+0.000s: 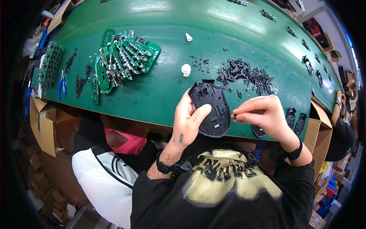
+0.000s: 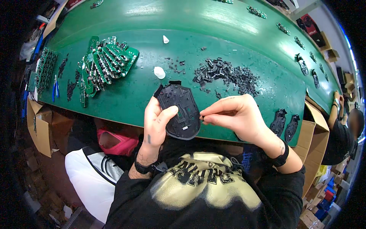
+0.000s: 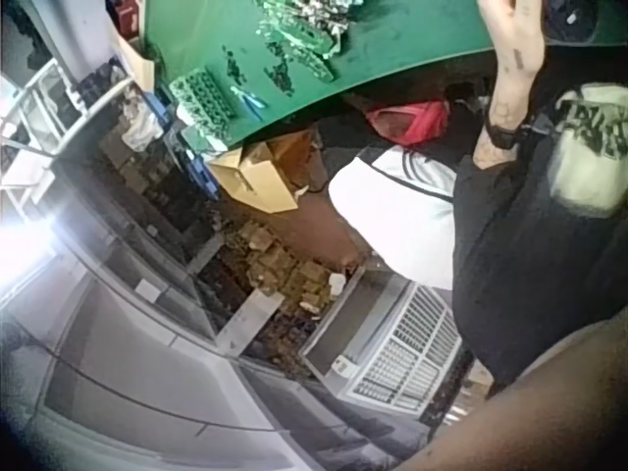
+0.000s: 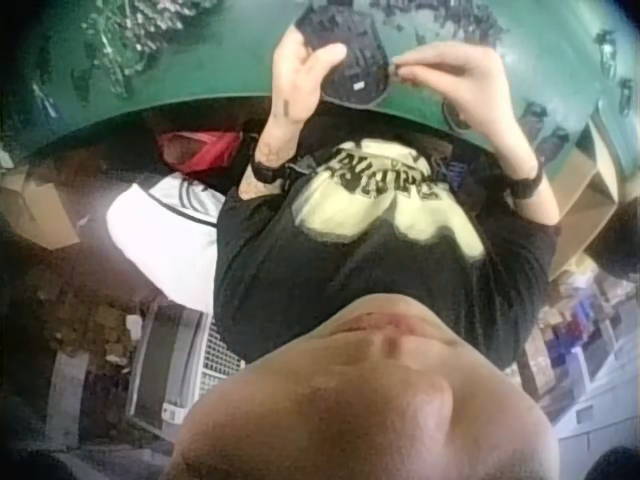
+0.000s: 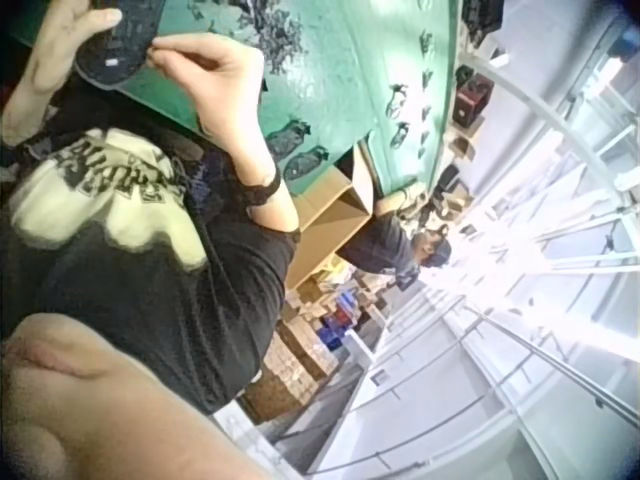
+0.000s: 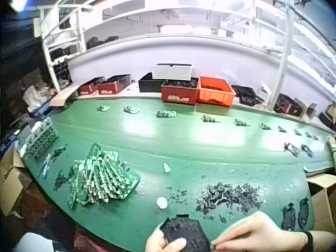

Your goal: The person assembles electronic components by hand, applying adhesive to black plastic casings and inserting small black parts. The person works at a green table with circuit boards and other parts, placing finished units into a cardboard box.

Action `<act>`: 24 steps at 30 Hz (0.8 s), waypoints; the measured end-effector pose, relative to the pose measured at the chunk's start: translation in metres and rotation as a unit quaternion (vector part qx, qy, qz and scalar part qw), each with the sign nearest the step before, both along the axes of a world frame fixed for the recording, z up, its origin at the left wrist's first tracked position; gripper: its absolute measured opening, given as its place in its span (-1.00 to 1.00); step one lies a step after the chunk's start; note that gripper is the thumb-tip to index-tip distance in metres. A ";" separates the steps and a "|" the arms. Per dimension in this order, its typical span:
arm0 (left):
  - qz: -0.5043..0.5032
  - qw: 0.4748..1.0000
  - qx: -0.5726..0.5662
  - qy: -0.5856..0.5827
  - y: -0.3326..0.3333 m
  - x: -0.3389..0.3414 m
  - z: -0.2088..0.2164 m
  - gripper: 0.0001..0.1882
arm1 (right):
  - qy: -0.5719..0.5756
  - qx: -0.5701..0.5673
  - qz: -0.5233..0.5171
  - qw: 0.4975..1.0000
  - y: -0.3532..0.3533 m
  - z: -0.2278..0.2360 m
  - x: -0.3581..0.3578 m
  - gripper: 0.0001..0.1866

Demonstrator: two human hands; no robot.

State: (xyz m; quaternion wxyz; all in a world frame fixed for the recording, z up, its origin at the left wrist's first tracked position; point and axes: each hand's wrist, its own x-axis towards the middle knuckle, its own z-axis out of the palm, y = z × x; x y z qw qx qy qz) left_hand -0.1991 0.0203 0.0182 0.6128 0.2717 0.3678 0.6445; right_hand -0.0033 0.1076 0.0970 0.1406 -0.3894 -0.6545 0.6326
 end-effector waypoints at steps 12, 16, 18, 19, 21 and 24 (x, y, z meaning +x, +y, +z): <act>-0.007 1.000 0.012 -0.012 0.004 0.004 0.005 -0.50 | 0.031 0.237 0.081 0.967 -0.001 -0.012 -0.003 -0.82; -0.011 1.000 0.016 -0.009 0.004 0.004 0.005 -0.50 | 0.031 0.243 0.081 0.966 -0.002 -0.013 -0.003 -0.82; -0.011 1.000 0.016 -0.010 0.004 0.005 0.006 -0.49 | 0.031 0.247 0.081 0.965 -0.003 -0.014 -0.003 -0.83; -0.011 1.000 0.015 -0.011 0.004 0.005 0.006 -0.49 | 0.030 0.250 0.080 0.965 -0.003 -0.015 -0.003 -0.83; -0.011 1.000 0.014 -0.013 0.003 0.005 0.007 -0.49 | 0.026 0.257 0.078 0.963 -0.003 -0.016 -0.003 -0.83; -0.005 1.000 0.014 -0.004 0.003 0.006 0.007 -0.49 | 0.027 0.261 0.076 0.962 -0.003 -0.017 -0.003 -0.83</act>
